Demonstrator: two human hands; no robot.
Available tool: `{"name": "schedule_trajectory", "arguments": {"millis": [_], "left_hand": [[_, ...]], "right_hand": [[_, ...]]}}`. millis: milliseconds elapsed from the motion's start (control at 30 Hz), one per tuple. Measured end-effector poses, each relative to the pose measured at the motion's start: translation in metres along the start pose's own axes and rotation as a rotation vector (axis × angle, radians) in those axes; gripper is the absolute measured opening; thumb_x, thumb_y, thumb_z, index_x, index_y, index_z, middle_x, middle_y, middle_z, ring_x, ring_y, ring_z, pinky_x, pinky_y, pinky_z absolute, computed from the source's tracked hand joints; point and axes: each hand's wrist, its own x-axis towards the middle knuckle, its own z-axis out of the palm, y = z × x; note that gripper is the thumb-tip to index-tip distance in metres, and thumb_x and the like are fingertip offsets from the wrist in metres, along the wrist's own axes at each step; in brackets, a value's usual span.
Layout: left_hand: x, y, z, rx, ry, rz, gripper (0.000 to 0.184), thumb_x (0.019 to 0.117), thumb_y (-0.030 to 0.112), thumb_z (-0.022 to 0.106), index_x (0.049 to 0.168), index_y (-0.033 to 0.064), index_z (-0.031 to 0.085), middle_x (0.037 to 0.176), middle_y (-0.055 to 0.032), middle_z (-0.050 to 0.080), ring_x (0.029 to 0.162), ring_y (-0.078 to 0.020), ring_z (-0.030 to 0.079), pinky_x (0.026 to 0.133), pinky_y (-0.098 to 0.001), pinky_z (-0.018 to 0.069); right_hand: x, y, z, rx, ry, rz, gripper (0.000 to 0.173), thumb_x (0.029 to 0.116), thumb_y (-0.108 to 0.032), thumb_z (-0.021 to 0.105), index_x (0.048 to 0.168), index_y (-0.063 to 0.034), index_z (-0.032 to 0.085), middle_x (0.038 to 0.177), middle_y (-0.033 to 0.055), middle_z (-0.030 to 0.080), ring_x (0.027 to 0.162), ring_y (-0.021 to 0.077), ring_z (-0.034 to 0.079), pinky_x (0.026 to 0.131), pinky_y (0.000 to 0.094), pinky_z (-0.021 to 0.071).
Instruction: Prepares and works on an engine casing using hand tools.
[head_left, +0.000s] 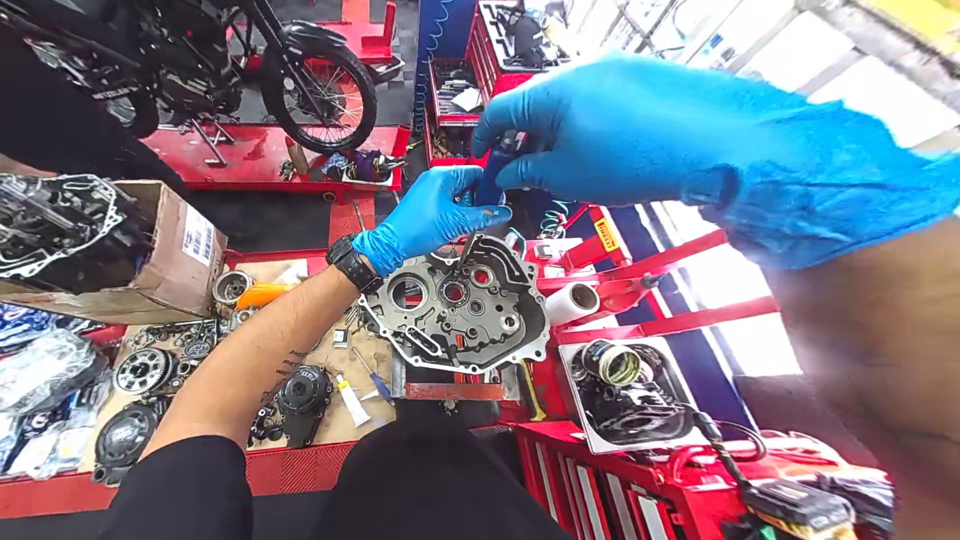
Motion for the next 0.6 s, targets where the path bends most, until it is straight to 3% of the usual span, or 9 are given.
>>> {"name": "schedule_trajectory", "arguments": {"millis": [67,100,167,233,267,367,467,567,600], "left_hand": [[-0.001,-0.001,0.0,-0.004,-0.013,-0.001,0.03,0.0908,0.015,0.075,0.117,0.0012,0.072,0.105,-0.0067,0.074,0.097,-0.0095,0.07,0.09,-0.0294,0.0588],[-0.001,-0.002,0.0,-0.002,-0.015,0.003,0.03,0.0913,0.015,0.075,0.117,0.0008,0.072,0.105,-0.007,0.074,0.096,-0.0097,0.07,0.089,-0.0295,0.0588],[0.0,-0.001,0.001,-0.001,-0.002,-0.001,0.022,0.0908,0.015,0.075,0.107,0.0011,0.072,0.095,-0.0057,0.073,0.087,-0.0087,0.069,0.082,-0.0281,0.0586],[0.001,-0.001,0.0,0.012,0.0,-0.001,0.025,0.0903,0.017,0.075,0.109,0.0013,0.073,0.1,-0.0065,0.073,0.09,-0.0095,0.069,0.084,-0.0291,0.0586],[0.002,-0.001,0.001,0.03,-0.011,-0.002,0.028,0.0911,0.018,0.075,0.114,0.0018,0.073,0.107,-0.0075,0.073,0.097,-0.0102,0.07,0.09,-0.0304,0.0584],[0.001,0.005,0.006,0.084,0.003,-0.003,0.023,0.0918,0.016,0.074,0.108,0.0003,0.073,0.1,-0.008,0.073,0.09,-0.0109,0.07,0.084,-0.0313,0.0596],[0.002,0.007,0.005,0.094,0.012,-0.038,0.027,0.0911,0.012,0.076,0.112,-0.003,0.07,0.098,-0.0126,0.072,0.088,-0.0155,0.07,0.082,-0.0355,0.06],[0.005,0.01,0.008,0.088,0.036,-0.06,0.03,0.0907,0.014,0.077,0.114,-0.0045,0.071,0.1,-0.0151,0.073,0.093,-0.0174,0.071,0.088,-0.038,0.0587],[0.005,0.011,0.009,0.083,0.036,-0.066,0.032,0.0906,0.016,0.077,0.114,-0.0047,0.07,0.101,-0.0154,0.073,0.093,-0.0176,0.07,0.088,-0.0382,0.058]], "right_hand": [[0.0,-0.001,0.005,0.002,0.053,0.057,0.02,0.0961,-0.037,0.07,0.098,-0.0173,0.07,0.079,0.0024,0.065,0.073,0.0198,0.063,0.064,0.0461,0.0477],[-0.001,0.0,0.006,0.008,0.056,0.061,0.023,0.0957,-0.04,0.07,0.101,-0.0174,0.07,0.08,0.0024,0.065,0.074,0.0194,0.063,0.066,0.0455,0.0479],[-0.004,0.005,0.004,0.044,0.024,0.006,0.023,0.096,-0.029,0.071,0.116,-0.0189,0.069,0.095,0.0028,0.07,0.084,0.0181,0.067,0.077,0.0455,0.0547],[-0.006,0.008,0.008,0.056,0.087,0.013,0.016,0.0958,-0.029,0.071,0.106,-0.0169,0.07,0.087,0.0026,0.068,0.077,0.0178,0.066,0.07,0.0439,0.0525],[-0.008,0.007,0.013,0.046,0.125,0.044,0.022,0.0965,-0.036,0.07,0.102,-0.0143,0.069,0.083,0.0049,0.066,0.075,0.0212,0.064,0.067,0.0463,0.0485],[-0.013,0.016,0.016,0.059,0.141,-0.041,0.019,0.0955,-0.028,0.07,0.111,-0.0168,0.069,0.092,0.0052,0.069,0.081,0.0229,0.067,0.071,0.0501,0.0538],[-0.01,0.015,0.015,0.078,0.181,0.006,0.006,0.095,-0.024,0.073,0.099,-0.0195,0.072,0.075,0.0031,0.066,0.067,0.023,0.065,0.059,0.0512,0.0502],[-0.014,0.021,0.008,0.128,0.144,-0.001,0.018,0.0939,-0.022,0.075,0.112,-0.0256,0.073,0.083,-0.0011,0.071,0.071,0.0175,0.068,0.063,0.0483,0.0562],[-0.015,0.022,0.006,0.13,0.151,-0.004,0.014,0.0942,-0.02,0.074,0.107,-0.0257,0.073,0.081,-0.0023,0.071,0.07,0.0162,0.068,0.063,0.0472,0.0566]]}}
